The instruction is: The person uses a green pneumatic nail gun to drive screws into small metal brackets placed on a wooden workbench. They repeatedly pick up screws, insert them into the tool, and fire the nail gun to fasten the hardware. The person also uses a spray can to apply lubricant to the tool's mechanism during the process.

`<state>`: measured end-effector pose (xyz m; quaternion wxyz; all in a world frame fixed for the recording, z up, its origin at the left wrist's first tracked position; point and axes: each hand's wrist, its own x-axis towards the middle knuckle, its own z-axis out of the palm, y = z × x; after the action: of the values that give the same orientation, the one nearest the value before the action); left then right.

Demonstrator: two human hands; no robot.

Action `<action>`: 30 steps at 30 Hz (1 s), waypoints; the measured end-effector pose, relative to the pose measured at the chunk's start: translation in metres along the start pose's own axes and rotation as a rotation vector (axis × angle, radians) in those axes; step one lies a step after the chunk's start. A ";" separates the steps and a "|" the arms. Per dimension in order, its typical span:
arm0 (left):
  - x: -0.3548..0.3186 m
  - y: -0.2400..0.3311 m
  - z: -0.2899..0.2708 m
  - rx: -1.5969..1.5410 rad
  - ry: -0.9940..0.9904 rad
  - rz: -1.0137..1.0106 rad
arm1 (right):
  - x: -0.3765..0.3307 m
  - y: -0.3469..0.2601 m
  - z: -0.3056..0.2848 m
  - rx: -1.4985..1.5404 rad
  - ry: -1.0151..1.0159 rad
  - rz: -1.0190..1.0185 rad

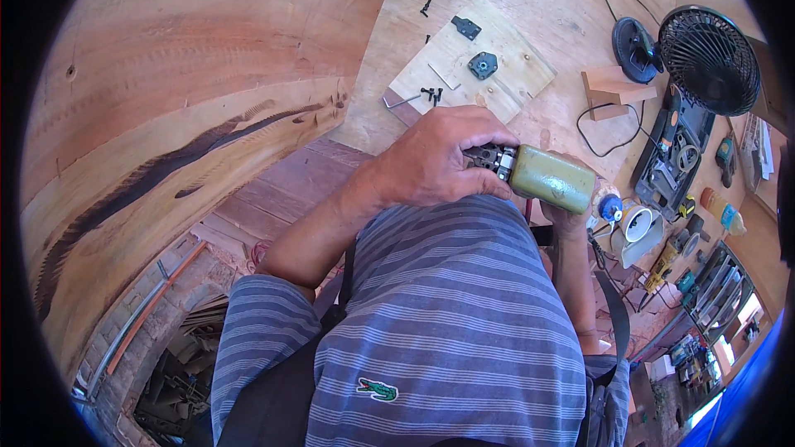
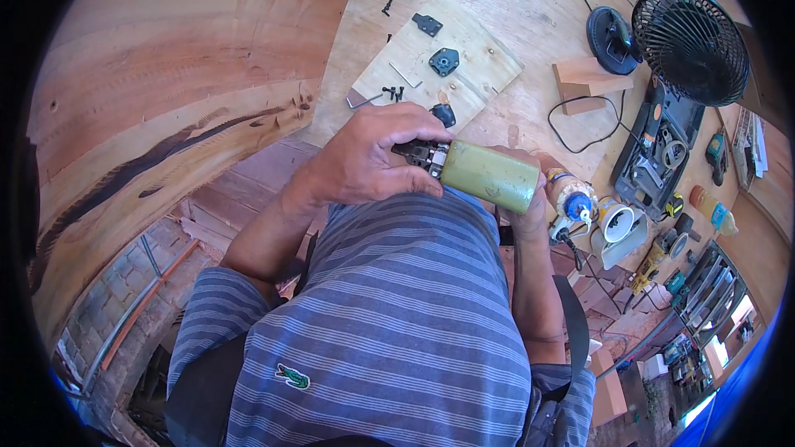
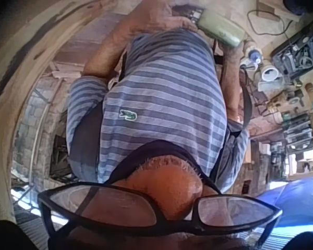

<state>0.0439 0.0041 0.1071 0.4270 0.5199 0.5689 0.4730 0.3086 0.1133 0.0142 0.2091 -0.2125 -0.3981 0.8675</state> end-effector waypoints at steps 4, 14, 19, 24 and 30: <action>-0.001 0.000 0.002 0.061 0.021 0.093 | 0.000 0.000 0.000 -0.042 0.024 -0.035; 0.002 0.001 0.006 0.098 0.053 0.158 | 0.011 -0.019 0.017 -0.155 0.022 -0.058; 0.002 0.004 0.005 0.030 0.007 0.065 | 0.010 -0.018 0.018 -0.122 0.022 -0.052; 0.000 0.006 0.003 0.019 -0.005 0.016 | 0.013 -0.021 0.021 -0.128 -0.032 -0.071; -0.001 0.004 0.004 -0.016 0.013 0.028 | 0.011 -0.021 0.021 -0.147 -0.021 -0.078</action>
<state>0.0483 0.0037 0.1108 0.4209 0.5214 0.5604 0.4868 0.2925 0.1184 0.0407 0.2222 -0.2024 -0.4709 0.8294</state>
